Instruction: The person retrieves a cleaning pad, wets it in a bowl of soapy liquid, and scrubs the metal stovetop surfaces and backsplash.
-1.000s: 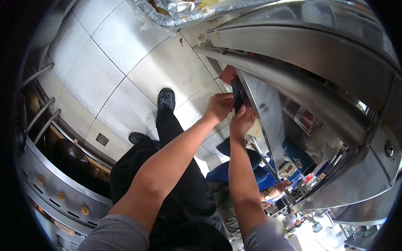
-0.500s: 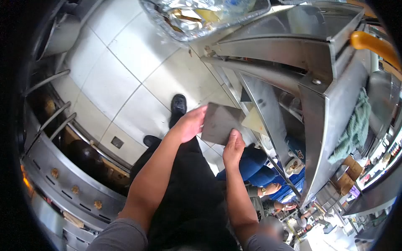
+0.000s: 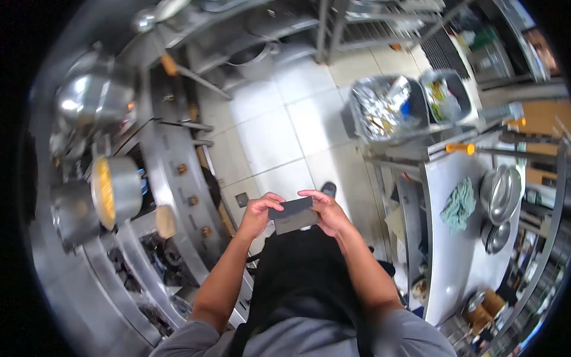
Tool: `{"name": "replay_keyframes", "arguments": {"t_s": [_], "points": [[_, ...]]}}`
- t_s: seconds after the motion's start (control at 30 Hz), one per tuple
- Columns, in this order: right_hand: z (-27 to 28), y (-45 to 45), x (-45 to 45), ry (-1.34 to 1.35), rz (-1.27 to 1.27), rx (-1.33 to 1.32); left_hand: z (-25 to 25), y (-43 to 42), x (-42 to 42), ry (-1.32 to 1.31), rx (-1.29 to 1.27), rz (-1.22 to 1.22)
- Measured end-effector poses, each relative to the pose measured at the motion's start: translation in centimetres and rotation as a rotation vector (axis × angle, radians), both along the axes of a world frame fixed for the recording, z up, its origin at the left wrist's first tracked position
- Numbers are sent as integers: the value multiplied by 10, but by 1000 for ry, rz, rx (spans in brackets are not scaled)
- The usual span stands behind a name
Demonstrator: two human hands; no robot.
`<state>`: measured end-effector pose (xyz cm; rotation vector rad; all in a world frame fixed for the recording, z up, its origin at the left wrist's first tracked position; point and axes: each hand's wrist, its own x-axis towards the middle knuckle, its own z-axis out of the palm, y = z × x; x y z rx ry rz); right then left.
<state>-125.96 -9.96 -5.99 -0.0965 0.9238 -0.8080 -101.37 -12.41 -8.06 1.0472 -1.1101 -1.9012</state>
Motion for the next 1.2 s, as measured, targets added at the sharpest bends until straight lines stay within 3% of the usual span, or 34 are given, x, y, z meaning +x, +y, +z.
{"name": "replay_keyframes", "arguments": {"t_s": [0.17, 0.33, 0.4, 0.47, 0.53, 0.6, 0.63, 0.67, 0.73, 0.77, 0.87, 1.07, 1.13, 1.17, 1.2], "points": [[92, -56, 57, -70, 270, 148, 126, 3, 52, -443, -421, 103], [168, -80, 105, -202, 458, 137, 183, 45, 76, -704, -599, 322], [154, -75, 125, -51, 608, -262, 191, 65, 79, -746, -748, 450], [160, -70, 146, 0, 689, -317, 204, 93, 82, -834, -697, 463], [163, -61, 164, 85, 749, -541, 223, 122, 87, -929, -635, 493], [168, -49, 183, 31, 811, -672, 250, 154, 91, -625, -548, 564], [177, -43, 192, 103, 930, -815, 238, 176, 92, -241, -310, 686], [187, -34, 203, 175, 1036, -964, 235, 192, 97, -262, -315, 756], [205, -7, 229, 59, 1165, -965, 231, 220, 103, -226, -46, 682], [211, 9, 243, 26, 1232, -1026, 228, 231, 99, -384, -111, 747], [210, 44, 281, -22, 1369, -1109, 220, 269, 112, -452, -44, 881], [214, 112, 354, -72, 1538, -977, 211, 339, 155, -486, -79, 993], [205, 128, 376, -56, 1546, -1038, 213, 352, 171, -811, -42, 1024], [201, 136, 387, -48, 1540, -1111, 205, 354, 173, -936, -127, 1155], [203, 143, 397, -39, 1548, -1105, 206, 358, 179, -925, -122, 1157]]}}
